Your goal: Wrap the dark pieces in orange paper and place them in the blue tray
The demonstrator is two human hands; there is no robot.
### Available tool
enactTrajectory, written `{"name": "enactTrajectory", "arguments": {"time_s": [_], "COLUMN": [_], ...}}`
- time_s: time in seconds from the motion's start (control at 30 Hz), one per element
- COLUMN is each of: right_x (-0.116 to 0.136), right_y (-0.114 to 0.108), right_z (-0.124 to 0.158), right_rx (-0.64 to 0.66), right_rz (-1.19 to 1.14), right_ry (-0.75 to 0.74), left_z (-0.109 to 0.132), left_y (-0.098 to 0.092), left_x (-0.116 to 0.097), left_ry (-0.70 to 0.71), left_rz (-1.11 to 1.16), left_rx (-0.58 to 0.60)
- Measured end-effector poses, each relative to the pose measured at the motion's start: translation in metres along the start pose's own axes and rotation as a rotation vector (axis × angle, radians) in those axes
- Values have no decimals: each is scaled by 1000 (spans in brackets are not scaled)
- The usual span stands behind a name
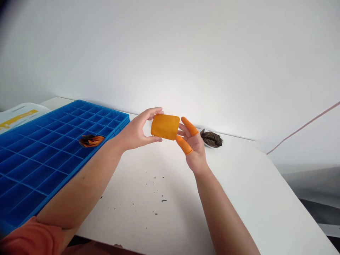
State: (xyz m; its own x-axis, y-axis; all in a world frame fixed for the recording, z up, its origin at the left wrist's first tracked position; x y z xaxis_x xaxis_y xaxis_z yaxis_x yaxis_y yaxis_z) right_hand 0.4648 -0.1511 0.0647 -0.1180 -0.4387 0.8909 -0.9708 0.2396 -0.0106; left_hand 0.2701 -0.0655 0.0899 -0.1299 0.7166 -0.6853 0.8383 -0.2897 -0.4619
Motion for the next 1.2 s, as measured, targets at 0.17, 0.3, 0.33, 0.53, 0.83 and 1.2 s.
{"name": "enactTrajectory", "arguments": {"time_s": [0.17, 0.3, 0.33, 0.53, 0.83, 1.2], "right_x": [-11, -22, -24, -34, -38, -51], "right_y": [-1, -6, -8, -5, 12, 17], "right_z": [-3, -6, -6, -9, -2, 7], "right_rx": [-159, -225, -239, -186, -78, -57], "right_rz": [-116, -165, -194, -283, -278, -325], "right_ry": [267, 381, 395, 441, 491, 529], "left_z": [2, 4, 4, -1, -5, -2], "left_y": [8, 12, 13, 14, 26, 25], "left_x": [-5, -4, -2, 10, 24, 25], "left_ry": [10, 2, -7, -206, -347, -233], "left_rz": [-62, 51, 101, 505, 647, 517], "left_rx": [59, 42, 31, 45, 105, 94]}}
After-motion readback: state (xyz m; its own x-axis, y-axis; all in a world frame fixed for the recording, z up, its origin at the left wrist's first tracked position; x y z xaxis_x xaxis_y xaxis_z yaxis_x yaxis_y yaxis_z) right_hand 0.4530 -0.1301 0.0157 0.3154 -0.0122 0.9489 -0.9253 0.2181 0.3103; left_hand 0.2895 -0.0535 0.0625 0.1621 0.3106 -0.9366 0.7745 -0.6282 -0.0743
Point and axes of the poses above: each hand's wrist, its own z-axis away from the middle knuckle, its own y-axis out of the palm, x = y × z, the point moved 4 cm from there along -z, towards the middle knuckle, and after that the axes turned 5 degrees about -x, right-handed, at the moved point
